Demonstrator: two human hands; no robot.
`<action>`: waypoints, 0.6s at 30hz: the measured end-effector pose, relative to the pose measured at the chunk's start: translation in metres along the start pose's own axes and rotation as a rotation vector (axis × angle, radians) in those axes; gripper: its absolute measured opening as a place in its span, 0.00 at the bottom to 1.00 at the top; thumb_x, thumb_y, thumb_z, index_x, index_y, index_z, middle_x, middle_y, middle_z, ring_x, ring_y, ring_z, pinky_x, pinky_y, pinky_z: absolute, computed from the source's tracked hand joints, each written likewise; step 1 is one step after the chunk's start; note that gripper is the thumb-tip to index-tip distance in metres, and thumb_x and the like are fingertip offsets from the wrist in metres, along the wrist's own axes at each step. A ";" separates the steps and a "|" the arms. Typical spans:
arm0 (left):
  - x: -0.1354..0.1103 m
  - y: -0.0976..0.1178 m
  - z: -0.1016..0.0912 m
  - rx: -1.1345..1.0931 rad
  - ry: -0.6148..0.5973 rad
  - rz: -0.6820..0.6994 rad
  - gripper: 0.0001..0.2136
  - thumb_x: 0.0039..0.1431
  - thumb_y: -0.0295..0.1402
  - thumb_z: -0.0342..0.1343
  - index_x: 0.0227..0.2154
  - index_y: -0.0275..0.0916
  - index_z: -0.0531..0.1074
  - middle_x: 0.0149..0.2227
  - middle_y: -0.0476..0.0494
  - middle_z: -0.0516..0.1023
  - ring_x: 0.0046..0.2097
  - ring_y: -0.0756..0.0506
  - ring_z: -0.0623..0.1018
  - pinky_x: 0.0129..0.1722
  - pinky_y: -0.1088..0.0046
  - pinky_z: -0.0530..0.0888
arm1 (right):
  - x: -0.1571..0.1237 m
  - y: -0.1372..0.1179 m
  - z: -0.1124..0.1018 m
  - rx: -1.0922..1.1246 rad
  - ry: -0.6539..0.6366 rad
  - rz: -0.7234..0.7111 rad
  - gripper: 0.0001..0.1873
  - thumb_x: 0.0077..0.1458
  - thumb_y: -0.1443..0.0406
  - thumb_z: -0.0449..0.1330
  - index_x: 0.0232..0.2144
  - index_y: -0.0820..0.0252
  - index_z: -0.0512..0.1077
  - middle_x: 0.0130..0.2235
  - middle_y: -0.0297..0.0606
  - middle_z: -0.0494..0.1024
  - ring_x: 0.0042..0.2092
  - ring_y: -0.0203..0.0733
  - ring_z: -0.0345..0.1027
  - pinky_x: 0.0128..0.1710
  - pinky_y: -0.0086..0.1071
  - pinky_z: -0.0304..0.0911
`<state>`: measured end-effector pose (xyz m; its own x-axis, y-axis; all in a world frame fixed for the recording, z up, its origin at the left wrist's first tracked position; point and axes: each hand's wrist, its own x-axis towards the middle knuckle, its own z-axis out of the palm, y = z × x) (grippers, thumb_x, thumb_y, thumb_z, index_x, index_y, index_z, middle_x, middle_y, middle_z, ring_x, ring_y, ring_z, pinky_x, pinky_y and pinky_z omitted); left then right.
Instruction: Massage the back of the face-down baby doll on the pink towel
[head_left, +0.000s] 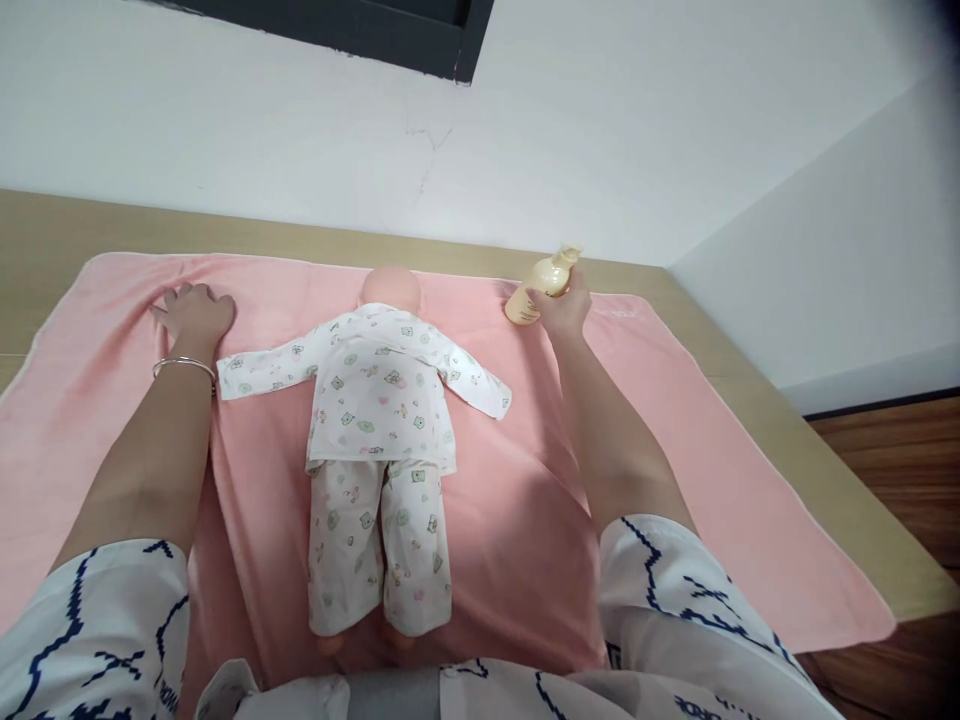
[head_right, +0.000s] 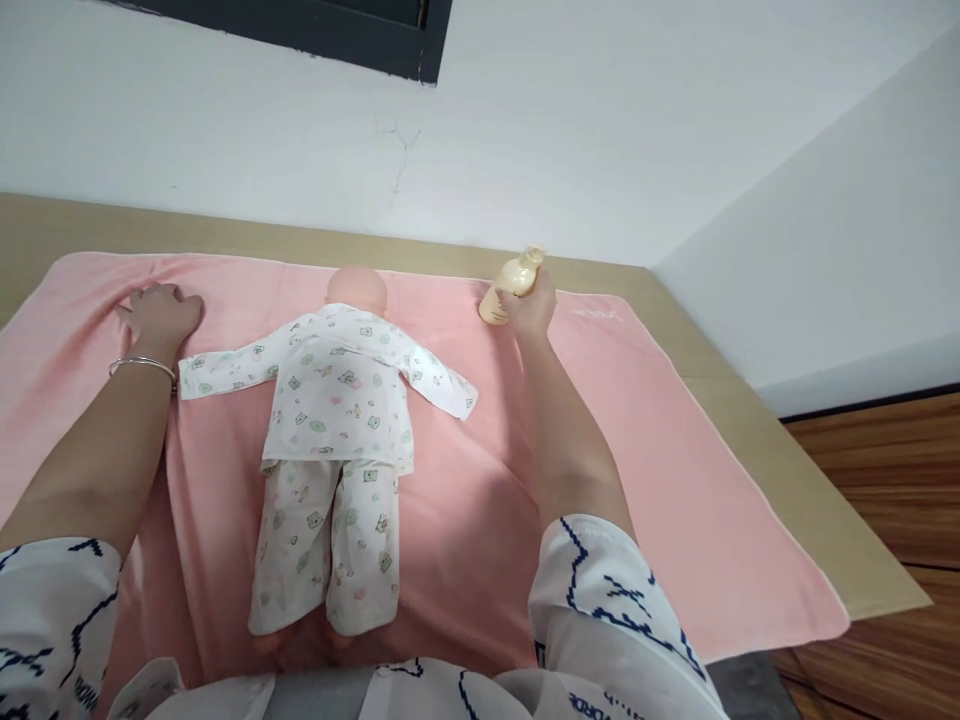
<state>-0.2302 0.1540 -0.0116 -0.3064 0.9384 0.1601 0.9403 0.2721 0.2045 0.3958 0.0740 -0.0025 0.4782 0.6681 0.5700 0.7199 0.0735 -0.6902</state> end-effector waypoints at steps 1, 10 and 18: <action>-0.001 0.001 -0.001 0.000 -0.001 -0.002 0.24 0.63 0.39 0.47 0.54 0.25 0.71 0.63 0.22 0.67 0.67 0.24 0.61 0.64 0.32 0.53 | -0.001 -0.003 0.000 0.007 0.016 -0.007 0.34 0.41 0.53 0.69 0.50 0.60 0.70 0.43 0.41 0.78 0.43 0.51 0.73 0.47 0.49 0.70; -0.003 0.004 -0.003 -0.026 -0.018 -0.012 0.26 0.62 0.40 0.47 0.56 0.24 0.69 0.64 0.21 0.65 0.68 0.25 0.59 0.65 0.31 0.50 | -0.039 -0.037 -0.026 0.035 0.044 0.016 0.29 0.45 0.57 0.67 0.50 0.57 0.71 0.43 0.40 0.78 0.41 0.49 0.74 0.43 0.47 0.71; -0.001 0.002 -0.002 -0.026 -0.003 -0.018 0.24 0.63 0.39 0.48 0.54 0.25 0.71 0.63 0.23 0.68 0.66 0.25 0.61 0.64 0.32 0.52 | -0.077 -0.054 -0.029 0.013 -0.053 0.012 0.31 0.46 0.55 0.66 0.53 0.55 0.70 0.44 0.38 0.78 0.42 0.48 0.73 0.44 0.43 0.71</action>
<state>-0.2283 0.1528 -0.0092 -0.3224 0.9341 0.1534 0.9305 0.2830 0.2326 0.3349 -0.0027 0.0040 0.4590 0.7072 0.5378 0.7080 0.0746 -0.7023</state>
